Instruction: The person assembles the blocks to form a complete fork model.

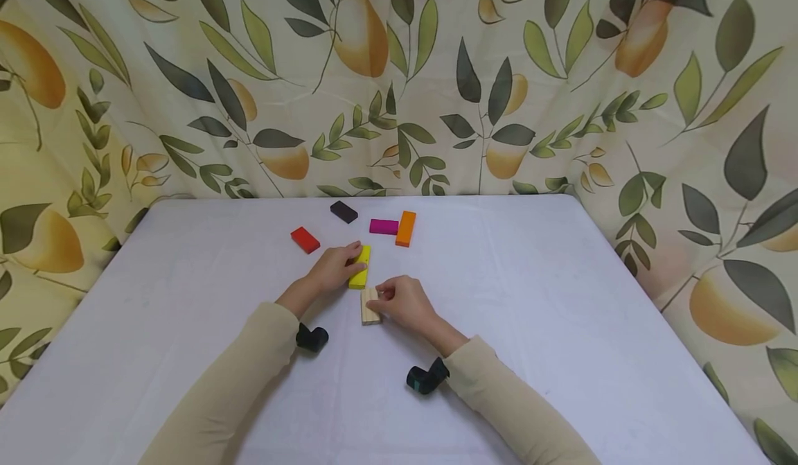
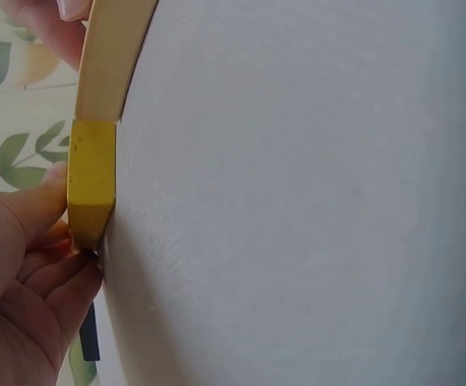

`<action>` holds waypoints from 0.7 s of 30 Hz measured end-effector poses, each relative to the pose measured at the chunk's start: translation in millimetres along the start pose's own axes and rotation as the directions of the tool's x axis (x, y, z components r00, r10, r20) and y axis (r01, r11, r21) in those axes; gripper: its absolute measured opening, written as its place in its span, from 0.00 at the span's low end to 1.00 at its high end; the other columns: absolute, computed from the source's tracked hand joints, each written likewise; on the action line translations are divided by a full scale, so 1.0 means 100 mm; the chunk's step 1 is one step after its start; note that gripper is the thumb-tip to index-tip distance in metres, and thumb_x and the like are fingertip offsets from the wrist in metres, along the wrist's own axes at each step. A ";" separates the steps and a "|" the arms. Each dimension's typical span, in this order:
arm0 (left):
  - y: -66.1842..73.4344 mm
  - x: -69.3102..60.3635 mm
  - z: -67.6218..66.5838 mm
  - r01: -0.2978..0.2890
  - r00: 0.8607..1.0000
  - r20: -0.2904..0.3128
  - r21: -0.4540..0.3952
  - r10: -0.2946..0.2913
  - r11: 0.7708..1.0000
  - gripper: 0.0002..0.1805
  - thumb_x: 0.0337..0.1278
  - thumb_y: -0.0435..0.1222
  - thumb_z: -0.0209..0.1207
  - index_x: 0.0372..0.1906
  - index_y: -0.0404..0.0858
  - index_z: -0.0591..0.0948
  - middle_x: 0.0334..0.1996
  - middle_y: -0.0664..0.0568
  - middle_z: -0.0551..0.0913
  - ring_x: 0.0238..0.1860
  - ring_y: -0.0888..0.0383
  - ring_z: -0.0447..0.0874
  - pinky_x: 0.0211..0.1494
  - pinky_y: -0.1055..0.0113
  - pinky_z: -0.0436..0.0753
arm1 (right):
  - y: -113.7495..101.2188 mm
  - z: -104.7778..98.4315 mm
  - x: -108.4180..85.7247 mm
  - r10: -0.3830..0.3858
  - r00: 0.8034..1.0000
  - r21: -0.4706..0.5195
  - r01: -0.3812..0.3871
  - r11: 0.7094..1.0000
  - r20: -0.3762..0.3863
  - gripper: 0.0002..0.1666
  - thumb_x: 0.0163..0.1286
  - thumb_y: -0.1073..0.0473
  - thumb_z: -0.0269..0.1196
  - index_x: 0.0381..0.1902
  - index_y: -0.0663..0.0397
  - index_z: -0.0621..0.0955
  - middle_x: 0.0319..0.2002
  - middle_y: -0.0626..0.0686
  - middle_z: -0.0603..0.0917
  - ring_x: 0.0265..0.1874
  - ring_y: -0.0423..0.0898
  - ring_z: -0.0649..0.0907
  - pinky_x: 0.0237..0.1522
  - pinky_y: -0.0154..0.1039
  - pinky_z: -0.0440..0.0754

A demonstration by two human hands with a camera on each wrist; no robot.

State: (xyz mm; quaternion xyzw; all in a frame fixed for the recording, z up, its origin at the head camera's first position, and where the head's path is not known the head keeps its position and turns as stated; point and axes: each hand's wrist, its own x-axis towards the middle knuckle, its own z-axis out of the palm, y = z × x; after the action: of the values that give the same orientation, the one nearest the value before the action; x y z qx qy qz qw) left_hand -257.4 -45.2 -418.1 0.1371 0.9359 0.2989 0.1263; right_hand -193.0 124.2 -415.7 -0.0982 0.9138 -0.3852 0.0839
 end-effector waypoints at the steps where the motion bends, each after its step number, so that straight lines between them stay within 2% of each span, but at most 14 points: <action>1: 0.00 0.00 0.00 0.004 1.000 0.002 -0.002 -0.004 1.000 0.30 0.63 0.42 0.54 0.67 0.38 0.62 0.68 0.50 0.58 0.67 0.54 0.55 0.65 0.63 0.60 | 0.00 0.01 -0.01 0.003 1.000 0.009 -0.003 1.000 0.002 0.21 0.52 0.55 0.71 0.41 0.63 0.84 0.21 0.46 0.80 0.21 0.43 0.73 0.21 0.33 0.71; 12: 0.04 -0.01 0.02 0.029 0.999 0.014 -0.002 -0.029 1.000 0.30 0.62 0.41 0.55 0.67 0.38 0.62 0.68 0.50 0.58 0.67 0.55 0.56 0.63 0.63 0.63 | -0.03 0.08 -0.08 0.021 0.999 0.042 -0.019 0.999 -0.041 0.22 0.51 0.54 0.72 0.41 0.62 0.84 0.20 0.46 0.79 0.23 0.44 0.73 0.21 0.32 0.72; 17: 0.04 -0.01 0.02 0.018 1.000 0.010 0.004 -0.018 1.000 0.30 0.62 0.41 0.54 0.67 0.37 0.62 0.68 0.49 0.58 0.67 0.54 0.56 0.63 0.63 0.63 | -0.07 0.13 -0.10 0.035 0.998 0.057 -0.032 0.998 -0.057 0.22 0.50 0.53 0.72 0.40 0.63 0.84 0.16 0.48 0.76 0.22 0.45 0.73 0.18 0.31 0.68; 21: 0.05 -0.02 0.02 0.005 1.000 0.010 0.040 -0.005 0.999 0.29 0.63 0.41 0.54 0.66 0.36 0.63 0.68 0.48 0.59 0.67 0.53 0.57 0.63 0.63 0.63 | -0.10 0.18 -0.11 0.041 0.997 0.074 -0.036 0.997 -0.070 0.22 0.51 0.53 0.72 0.40 0.63 0.84 0.16 0.49 0.76 0.21 0.44 0.72 0.18 0.30 0.68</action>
State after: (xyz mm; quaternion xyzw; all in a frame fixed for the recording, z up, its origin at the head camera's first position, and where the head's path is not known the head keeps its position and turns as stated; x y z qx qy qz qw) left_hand -254.0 -41.6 -416.3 0.1386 0.9414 0.2793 0.1288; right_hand -177.2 108.0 -420.3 -0.0635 0.9034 -0.4196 0.0620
